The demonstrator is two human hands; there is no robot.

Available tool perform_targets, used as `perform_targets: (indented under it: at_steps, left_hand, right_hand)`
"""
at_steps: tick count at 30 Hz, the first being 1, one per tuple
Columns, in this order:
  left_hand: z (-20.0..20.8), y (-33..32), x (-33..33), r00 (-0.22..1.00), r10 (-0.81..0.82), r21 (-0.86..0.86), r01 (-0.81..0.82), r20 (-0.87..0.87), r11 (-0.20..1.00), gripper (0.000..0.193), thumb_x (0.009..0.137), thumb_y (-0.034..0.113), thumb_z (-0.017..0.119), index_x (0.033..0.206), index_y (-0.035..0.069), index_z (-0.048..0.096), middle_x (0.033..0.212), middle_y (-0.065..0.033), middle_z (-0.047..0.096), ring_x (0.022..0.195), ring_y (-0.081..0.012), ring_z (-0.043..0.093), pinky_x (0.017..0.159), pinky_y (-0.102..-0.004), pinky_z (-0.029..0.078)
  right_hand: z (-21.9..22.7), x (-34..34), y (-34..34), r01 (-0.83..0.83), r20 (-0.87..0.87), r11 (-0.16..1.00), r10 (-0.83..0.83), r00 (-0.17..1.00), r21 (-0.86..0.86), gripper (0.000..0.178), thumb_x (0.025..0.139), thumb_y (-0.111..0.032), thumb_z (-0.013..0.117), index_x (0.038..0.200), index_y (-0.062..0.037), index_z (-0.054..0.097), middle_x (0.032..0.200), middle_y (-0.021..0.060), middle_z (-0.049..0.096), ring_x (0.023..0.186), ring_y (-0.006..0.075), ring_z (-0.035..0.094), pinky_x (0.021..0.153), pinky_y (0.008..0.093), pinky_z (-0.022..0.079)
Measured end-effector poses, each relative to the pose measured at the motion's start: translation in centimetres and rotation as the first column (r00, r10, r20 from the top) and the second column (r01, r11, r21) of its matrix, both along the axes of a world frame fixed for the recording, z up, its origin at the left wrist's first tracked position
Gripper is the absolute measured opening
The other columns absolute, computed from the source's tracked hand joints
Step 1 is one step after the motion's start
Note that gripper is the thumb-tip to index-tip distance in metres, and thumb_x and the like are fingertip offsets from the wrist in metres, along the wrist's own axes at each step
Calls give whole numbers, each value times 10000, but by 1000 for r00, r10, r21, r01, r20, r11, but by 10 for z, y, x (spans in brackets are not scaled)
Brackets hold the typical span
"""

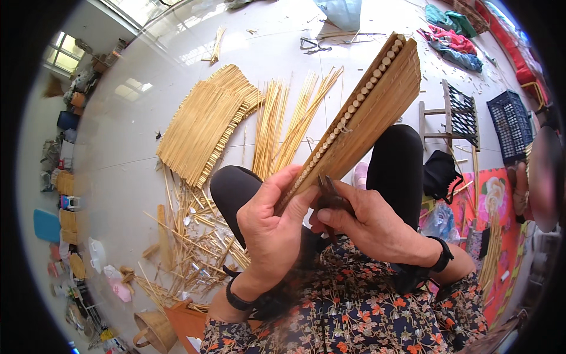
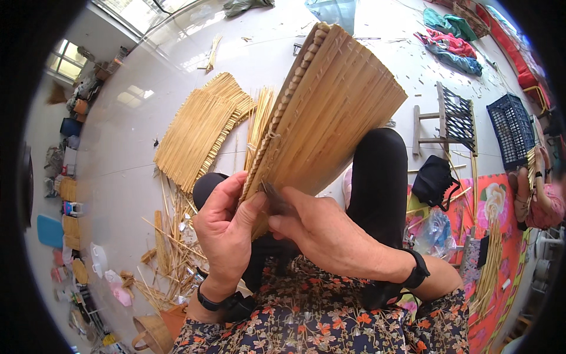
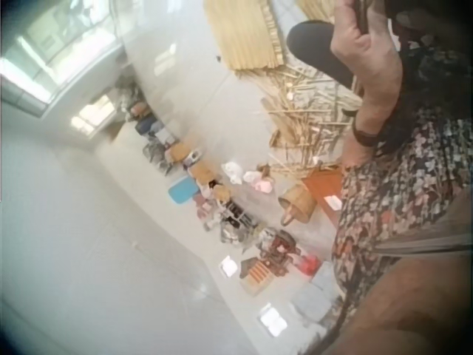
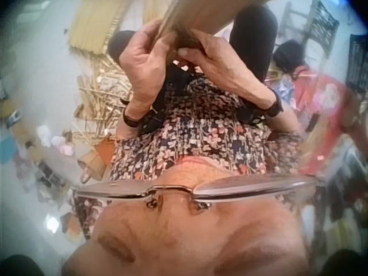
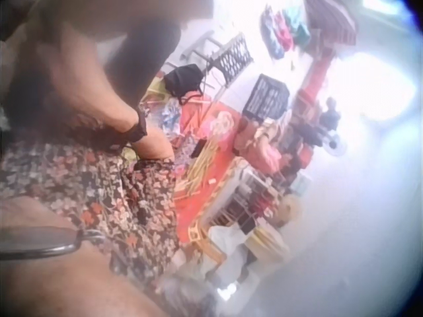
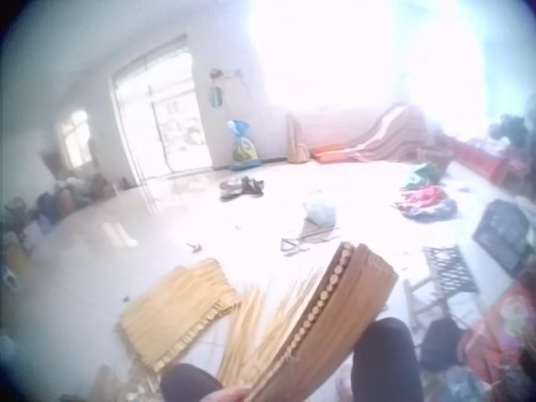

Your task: The person sits on the floor and weaves a bamboo mat by hand. They thread a white string through the bamboo strips using a needle, pull the thread tight, and continue stitching along the edge of the mat.

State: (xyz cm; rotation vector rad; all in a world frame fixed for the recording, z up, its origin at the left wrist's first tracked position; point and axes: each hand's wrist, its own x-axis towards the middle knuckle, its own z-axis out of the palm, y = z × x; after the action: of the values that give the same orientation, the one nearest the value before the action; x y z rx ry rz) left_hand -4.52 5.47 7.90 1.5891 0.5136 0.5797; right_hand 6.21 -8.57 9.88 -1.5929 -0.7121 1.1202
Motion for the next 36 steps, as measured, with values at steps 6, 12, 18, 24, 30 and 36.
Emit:
perform_targets:
  at_steps: [6, 12, 18, 24, 30, 36]
  left_hand:
    - [-4, -3, 2, 1000, 0, 38, -1, 31, 999, 290, 953, 24, 731, 1223, -64, 671, 992, -88, 771, 890, -96, 707, 785, -236, 562]
    - [-1, -7, 3, 999, -18, 62, 17, 27, 998, 273, 960, 3, 712, 1220, -69, 667, 995, -90, 768, 905, -103, 713, 794, -236, 563]
    - [-2, -10, 4, 1000, -21, 76, 20, 11, 997, 271, 962, 1, 706, 1223, -61, 668, 1000, -97, 769, 882, -115, 730, 788, -244, 573]
    - [1, -9, 2, 998, -55, -3, 55, -44, 998, 334, 970, 27, 711, 1277, -77, 630, 1102, -71, 728, 966, -92, 666, 866, -237, 540]
    - [-6, -8, 3, 999, -12, 55, 10, 41, 998, 280, 962, 8, 705, 1234, -50, 670, 1012, -102, 771, 895, -134, 746, 783, -251, 590]
    - [-8, -8, 3, 999, -16, 31, 15, 31, 999, 288, 959, 14, 712, 1236, -54, 670, 1016, -103, 771, 889, -135, 748, 785, -251, 592]
  right_hand:
    - [-2, -6, -1, 47, -49, 999, -47, 998, 13, 290, 1058, -139, 534, 1293, 25, 487, 950, 150, 689, 883, 209, 697, 804, 350, 557]
    - [-2, -10, -5, 51, -4, 999, -51, 999, -4, 279, 1058, -132, 537, 1276, 38, 495, 956, 152, 684, 868, 191, 697, 797, 340, 562]
    - [9, -14, -7, 119, -76, 992, -122, 990, -47, 305, 1072, -139, 529, 1307, 52, 488, 1011, 128, 679, 862, 149, 698, 787, 300, 583]
    - [1, -18, -6, 143, -138, 990, -142, 980, -4, 342, 1078, -140, 525, 1356, 53, 477, 1018, 103, 674, 868, 123, 690, 780, 284, 577]
    - [-5, -19, -6, 140, -106, 990, -138, 985, 16, 393, 1079, -145, 522, 1413, 51, 454, 1017, 95, 684, 850, 115, 690, 746, 274, 565]
    - [-3, -20, -5, 146, -84, 989, -145, 986, 1, 370, 1078, -149, 525, 1380, 60, 473, 1010, 95, 689, 836, 117, 691, 744, 275, 567]
